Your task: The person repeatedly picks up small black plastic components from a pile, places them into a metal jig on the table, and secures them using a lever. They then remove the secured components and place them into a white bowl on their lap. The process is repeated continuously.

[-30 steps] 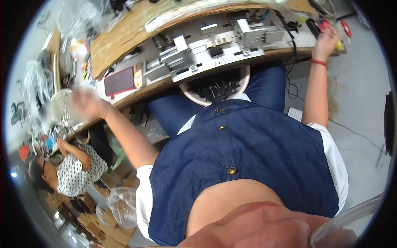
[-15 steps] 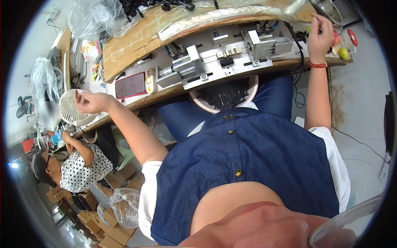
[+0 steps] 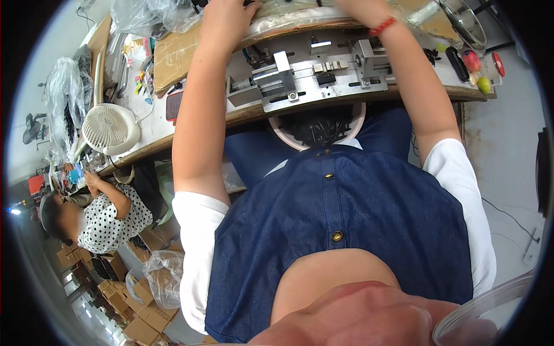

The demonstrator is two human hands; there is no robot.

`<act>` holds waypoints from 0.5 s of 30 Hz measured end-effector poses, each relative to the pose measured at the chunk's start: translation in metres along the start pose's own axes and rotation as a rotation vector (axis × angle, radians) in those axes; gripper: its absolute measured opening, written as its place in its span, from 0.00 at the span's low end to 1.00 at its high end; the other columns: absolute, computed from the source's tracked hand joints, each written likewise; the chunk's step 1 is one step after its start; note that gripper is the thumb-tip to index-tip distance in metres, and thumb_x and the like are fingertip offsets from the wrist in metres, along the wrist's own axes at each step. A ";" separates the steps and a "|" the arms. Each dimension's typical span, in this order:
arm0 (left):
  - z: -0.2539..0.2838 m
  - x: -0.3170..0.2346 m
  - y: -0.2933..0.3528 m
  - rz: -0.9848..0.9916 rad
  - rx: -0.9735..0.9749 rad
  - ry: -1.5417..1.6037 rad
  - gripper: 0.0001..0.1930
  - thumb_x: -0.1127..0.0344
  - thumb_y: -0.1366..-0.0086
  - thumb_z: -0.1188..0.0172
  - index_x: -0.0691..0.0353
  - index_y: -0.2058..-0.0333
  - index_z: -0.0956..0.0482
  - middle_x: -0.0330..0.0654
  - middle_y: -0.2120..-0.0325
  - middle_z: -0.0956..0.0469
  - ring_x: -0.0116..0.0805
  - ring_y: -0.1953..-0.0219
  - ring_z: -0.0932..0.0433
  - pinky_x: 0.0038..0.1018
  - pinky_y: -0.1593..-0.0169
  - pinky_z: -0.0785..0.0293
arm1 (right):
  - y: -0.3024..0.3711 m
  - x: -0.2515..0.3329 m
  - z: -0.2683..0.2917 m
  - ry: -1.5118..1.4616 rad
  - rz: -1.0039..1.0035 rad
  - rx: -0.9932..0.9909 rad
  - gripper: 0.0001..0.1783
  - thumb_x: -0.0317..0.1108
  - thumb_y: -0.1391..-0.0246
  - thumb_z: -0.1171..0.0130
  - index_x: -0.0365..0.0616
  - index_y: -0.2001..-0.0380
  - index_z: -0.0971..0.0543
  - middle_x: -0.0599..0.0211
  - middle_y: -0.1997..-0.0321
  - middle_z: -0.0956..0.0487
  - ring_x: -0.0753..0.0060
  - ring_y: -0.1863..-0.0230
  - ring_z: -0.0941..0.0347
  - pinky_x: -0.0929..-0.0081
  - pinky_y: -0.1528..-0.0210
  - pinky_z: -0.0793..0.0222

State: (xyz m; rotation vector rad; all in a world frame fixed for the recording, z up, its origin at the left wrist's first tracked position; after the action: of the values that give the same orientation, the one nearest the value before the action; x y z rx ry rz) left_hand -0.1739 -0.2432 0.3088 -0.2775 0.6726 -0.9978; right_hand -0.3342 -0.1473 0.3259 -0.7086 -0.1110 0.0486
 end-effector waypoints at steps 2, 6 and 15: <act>0.003 0.010 0.016 0.132 -0.053 0.243 0.08 0.72 0.41 0.33 0.62 0.61 0.14 0.50 0.65 0.19 0.52 0.59 0.19 0.38 0.54 0.22 | 0.032 0.009 0.031 -0.479 -0.260 -0.112 0.05 0.35 0.48 0.36 0.46 0.71 0.17 0.63 0.65 0.17 0.52 0.59 0.23 0.55 0.50 0.32; 0.014 0.007 0.058 0.251 -0.205 0.531 0.08 0.74 0.33 0.36 0.65 0.56 0.13 0.40 0.64 0.15 0.26 0.62 0.18 0.22 0.59 0.22 | 0.096 0.017 0.042 -0.910 -0.220 0.010 0.11 0.28 0.37 0.39 0.41 0.52 0.18 0.65 0.56 0.14 0.68 0.55 0.20 0.71 0.50 0.29; -0.005 -0.060 0.136 0.097 -0.149 0.648 0.08 0.73 0.36 0.31 0.67 0.58 0.13 0.40 0.68 0.17 0.24 0.68 0.23 0.20 0.62 0.28 | 0.169 0.090 0.009 -0.365 0.064 0.136 0.14 0.29 0.49 0.31 0.42 0.57 0.17 0.64 0.45 0.20 0.59 0.51 0.26 0.62 0.48 0.27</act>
State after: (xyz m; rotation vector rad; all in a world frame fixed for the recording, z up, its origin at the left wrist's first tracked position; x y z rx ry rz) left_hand -0.1066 -0.1203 0.2597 -0.0415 1.3402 -0.9443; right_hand -0.2475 -0.0062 0.2306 -0.5611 -0.4307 0.2450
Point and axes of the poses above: each hand's wrist, its own y-axis away from the middle knuckle, its own z-axis out of the back of the hand, x = y × z, the point moved 10 cm from there along -y, towards the middle knuckle
